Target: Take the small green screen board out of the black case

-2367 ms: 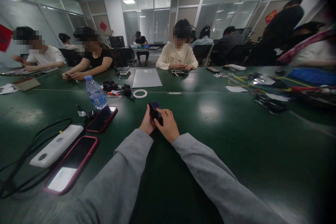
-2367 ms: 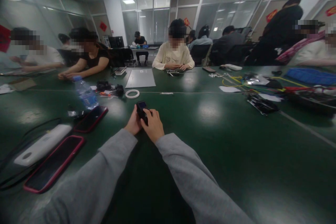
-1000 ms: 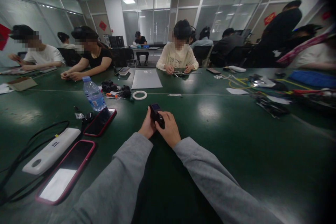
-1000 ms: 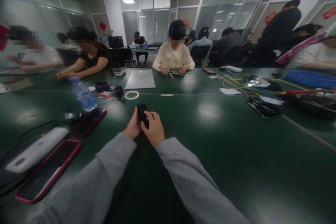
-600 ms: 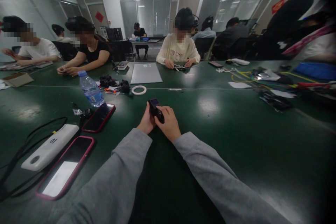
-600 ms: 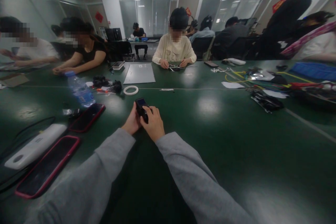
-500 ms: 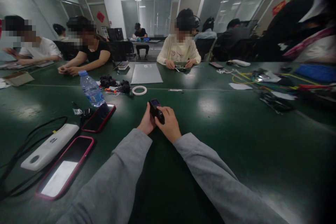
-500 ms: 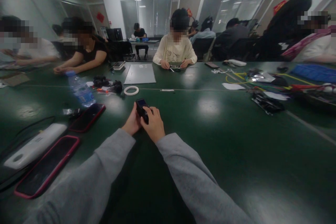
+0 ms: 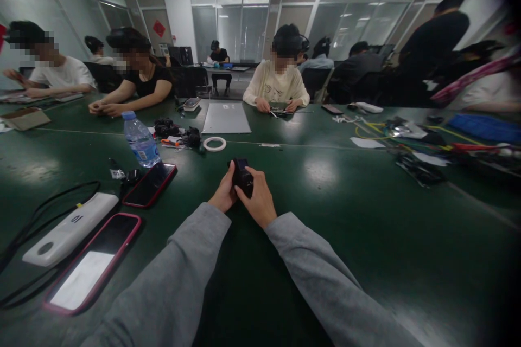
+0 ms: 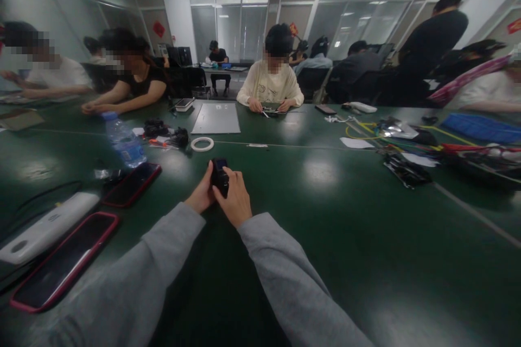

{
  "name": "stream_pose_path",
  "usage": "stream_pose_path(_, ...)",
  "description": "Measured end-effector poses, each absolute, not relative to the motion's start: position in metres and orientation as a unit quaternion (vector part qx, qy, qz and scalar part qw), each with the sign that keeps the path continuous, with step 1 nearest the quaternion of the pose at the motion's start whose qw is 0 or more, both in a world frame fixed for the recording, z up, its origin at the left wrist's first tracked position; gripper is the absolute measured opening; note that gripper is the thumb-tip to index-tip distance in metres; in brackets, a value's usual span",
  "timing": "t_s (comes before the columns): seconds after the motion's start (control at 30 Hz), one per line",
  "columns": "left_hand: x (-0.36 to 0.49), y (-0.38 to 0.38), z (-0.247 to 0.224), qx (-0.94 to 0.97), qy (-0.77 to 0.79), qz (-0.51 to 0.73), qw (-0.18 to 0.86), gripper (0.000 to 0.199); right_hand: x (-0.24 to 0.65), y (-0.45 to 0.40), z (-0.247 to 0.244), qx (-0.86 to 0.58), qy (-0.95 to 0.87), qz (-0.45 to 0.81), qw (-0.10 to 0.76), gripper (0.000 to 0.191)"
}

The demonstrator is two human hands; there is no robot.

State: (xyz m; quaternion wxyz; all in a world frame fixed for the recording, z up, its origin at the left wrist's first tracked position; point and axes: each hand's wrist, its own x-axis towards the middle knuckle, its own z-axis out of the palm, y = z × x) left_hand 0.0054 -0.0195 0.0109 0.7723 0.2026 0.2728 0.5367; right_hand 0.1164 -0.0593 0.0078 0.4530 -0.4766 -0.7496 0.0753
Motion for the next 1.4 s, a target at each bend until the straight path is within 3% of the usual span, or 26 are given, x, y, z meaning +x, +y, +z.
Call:
stream_pose_path(0.27, 0.0047, -0.0196, 0.0116, 0.190, 0.279, 0.518, 0.786, 0.052, 0.1158, -0.0597, 0.0097, -0.487, -0.748, 0.083, 0.443, 0.038)
stream_pose_path(1.4, 0.0063, -0.0131, 0.0062, 0.172, 0.296, 0.523, 0.780, 0.057, 0.1184, -0.0562, 0.0091, -0.488, -0.737, 0.093, 0.458, 0.038)
